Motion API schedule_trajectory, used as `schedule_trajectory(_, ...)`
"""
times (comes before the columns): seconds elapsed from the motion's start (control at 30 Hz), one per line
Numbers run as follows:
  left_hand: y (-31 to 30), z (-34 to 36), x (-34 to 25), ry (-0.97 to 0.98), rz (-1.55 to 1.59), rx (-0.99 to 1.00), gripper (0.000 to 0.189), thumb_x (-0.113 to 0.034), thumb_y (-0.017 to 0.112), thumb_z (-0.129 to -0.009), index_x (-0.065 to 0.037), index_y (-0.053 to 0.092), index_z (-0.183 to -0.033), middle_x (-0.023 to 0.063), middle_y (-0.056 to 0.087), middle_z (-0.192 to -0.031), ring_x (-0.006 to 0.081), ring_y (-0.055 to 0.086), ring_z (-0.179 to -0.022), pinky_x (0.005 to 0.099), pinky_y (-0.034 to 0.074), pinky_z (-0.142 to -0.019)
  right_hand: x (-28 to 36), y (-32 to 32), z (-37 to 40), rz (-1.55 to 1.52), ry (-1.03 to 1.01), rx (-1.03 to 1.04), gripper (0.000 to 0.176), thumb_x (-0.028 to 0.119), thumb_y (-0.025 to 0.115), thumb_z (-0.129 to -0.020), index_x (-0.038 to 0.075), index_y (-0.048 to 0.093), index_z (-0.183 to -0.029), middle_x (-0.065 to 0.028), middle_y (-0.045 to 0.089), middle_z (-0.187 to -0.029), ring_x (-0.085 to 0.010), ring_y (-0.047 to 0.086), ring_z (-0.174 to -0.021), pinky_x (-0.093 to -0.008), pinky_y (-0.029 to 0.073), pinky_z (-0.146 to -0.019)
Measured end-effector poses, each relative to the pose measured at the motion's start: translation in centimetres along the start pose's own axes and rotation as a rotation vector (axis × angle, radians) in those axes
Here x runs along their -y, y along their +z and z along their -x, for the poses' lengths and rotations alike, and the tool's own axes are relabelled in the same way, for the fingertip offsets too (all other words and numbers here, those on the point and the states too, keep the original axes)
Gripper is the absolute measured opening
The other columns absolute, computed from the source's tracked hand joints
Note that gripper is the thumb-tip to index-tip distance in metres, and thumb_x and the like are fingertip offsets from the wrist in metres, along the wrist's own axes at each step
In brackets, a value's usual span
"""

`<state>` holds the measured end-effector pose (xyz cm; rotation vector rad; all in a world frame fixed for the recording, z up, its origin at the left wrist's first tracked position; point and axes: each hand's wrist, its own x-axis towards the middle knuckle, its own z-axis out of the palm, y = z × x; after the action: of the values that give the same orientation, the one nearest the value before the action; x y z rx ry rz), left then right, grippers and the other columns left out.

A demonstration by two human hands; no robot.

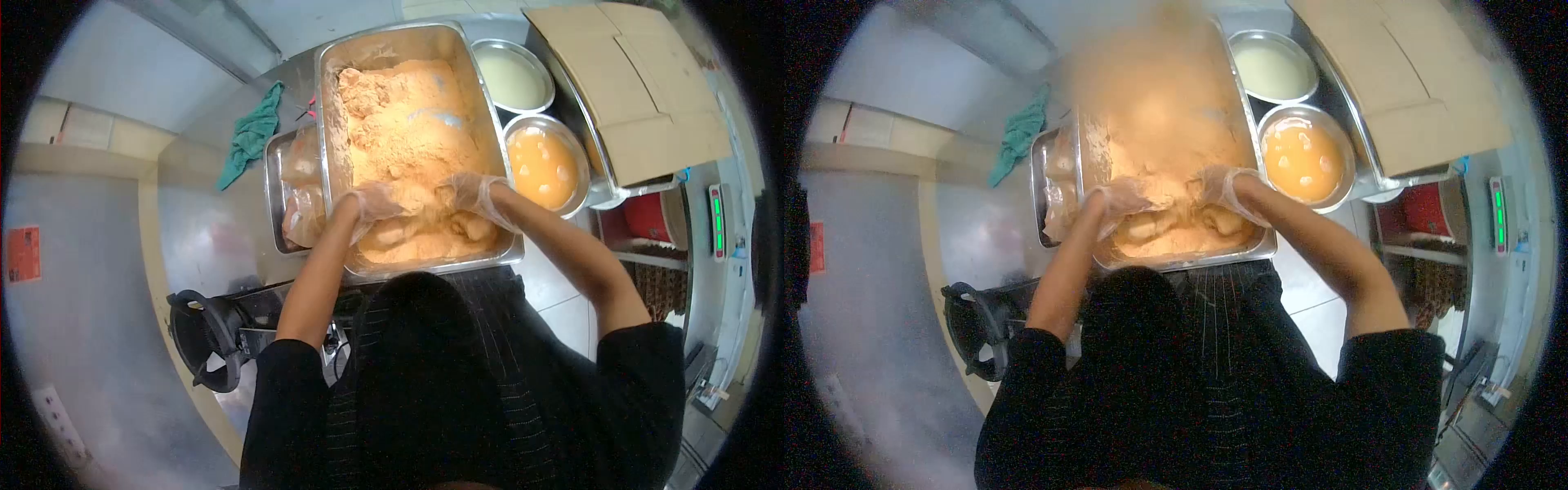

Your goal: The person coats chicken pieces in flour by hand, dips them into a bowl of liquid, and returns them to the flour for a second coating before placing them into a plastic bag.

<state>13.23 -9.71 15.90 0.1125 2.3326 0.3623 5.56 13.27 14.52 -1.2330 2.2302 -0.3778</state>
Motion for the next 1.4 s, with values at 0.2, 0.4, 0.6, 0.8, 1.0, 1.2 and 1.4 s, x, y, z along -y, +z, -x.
schedule_trajectory(0.2, -4.1, -4.4, 3.7, -0.317, 0.215, -0.487, 0.064, -0.04, 0.065, -0.074, -0.001, 0.055, -0.125, 0.0222, 0.059, -0.121, 0.0313, 0.058, -0.112, 0.0354, 0.046, -0.096, -1.6, -3.0, -5.6, -0.302, 0.438, -0.461, 0.059, 0.044, 0.063, -0.083, 0.012, 0.051, -0.132, -0.0183, 0.055, -0.127, -0.0299, 0.053, -0.118, -0.0363, 0.043, -0.098)
schedule_trajectory(0.4, -3.7, -10.5, 3.8, -0.451, 0.126, -0.692, 0.065, -0.03, 0.064, -0.076, -0.005, 0.046, -0.134, 0.0168, 0.054, -0.13, 0.0316, 0.055, -0.118, 0.0358, 0.045, -0.098, -4.5, -1.9, -11.5, -0.381, 0.644, -0.938, 0.053, 0.038, 0.061, -0.086, 0.003, 0.053, -0.125, -0.0178, 0.053, -0.128, -0.0334, 0.05, -0.119, -0.0403, 0.041, -0.1)
schedule_trajectory(0.6, -4.4, -18.1, 9.7, -0.536, 0.023, -0.655, 0.06, -0.024, 0.055, -0.085, -0.016, 0.038, -0.142, 0.0142, 0.059, -0.121, 0.03, 0.06, -0.106, 0.0372, 0.05, -0.088, -11.0, 0.4, -21.1, -0.209, 0.416, -0.877, 0.049, 0.032, 0.056, -0.089, 0.008, 0.047, -0.131, -0.0197, 0.056, -0.123, -0.034, 0.056, -0.108, -0.0399, 0.046, -0.092)
schedule_trajectory(0.8, -6.7, -16.0, 8.6, -0.514, 0.071, -0.884, 0.053, -0.02, 0.056, -0.084, -0.012, 0.045, -0.135, 0.0161, 0.062, -0.114, 0.0314, 0.06, -0.108, 0.0383, 0.05, -0.089, -3.9, -1.2, -18.1, 0.323, -0.058, -0.625, 0.044, 0.029, 0.052, -0.091, 0.012, 0.05, -0.132, -0.0192, 0.059, -0.12, -0.026, 0.063, -0.097, -0.0355, 0.05, -0.082)
schedule_trajectory(1.0, -8.1, -12.8, 7.1, -0.469, 0.238, -0.74, 0.062, -0.03, 0.06, -0.078, -0.01, 0.045, -0.135, 0.02, 0.061, -0.115, 0.0353, 0.059, -0.108, 0.0416, 0.048, -0.092, 1.1, 3.3, -14.5, -0.2, -0.181, -0.212, 0.048, 0.047, 0.052, -0.089, 0.007, 0.067, -0.112, -0.0179, 0.067, -0.1, -0.0269, 0.065, -0.087, -0.0396, 0.052, -0.078)
schedule_trajectory(1.2, -3.2, -7.8, 4.9, -0.406, -0.166, -0.424, 0.042, -0.03, 0.059, -0.078, -0.009, 0.064, -0.114, 0.0185, 0.06, -0.12, 0.0346, 0.06, -0.109, 0.0421, 0.05, -0.088, -1.2, 1.5, -9.5, -0.002, 0.334, -0.292, 0.042, 0.036, 0.044, -0.093, 0.0, 0.062, -0.103, -0.0192, 0.065, -0.105, -0.0275, 0.064, -0.091, -0.0393, 0.049, -0.085)
schedule_trajectory(1.4, 3.5, -8.0, 1.9, -0.253, 0.146, -0.445, 0.036, -0.029, 0.048, -0.084, -0.005, 0.067, -0.103, 0.0212, 0.065, -0.104, 0.0339, 0.062, -0.103, 0.0413, 0.051, -0.082, 0.7, -3.2, -9.8, -0.261, 0.634, -0.026, 0.029, 0.026, 0.047, -0.09, 0.008, 0.063, -0.106, -0.0143, 0.065, -0.102, -0.0251, 0.064, -0.087, -0.0362, 0.05, -0.077)
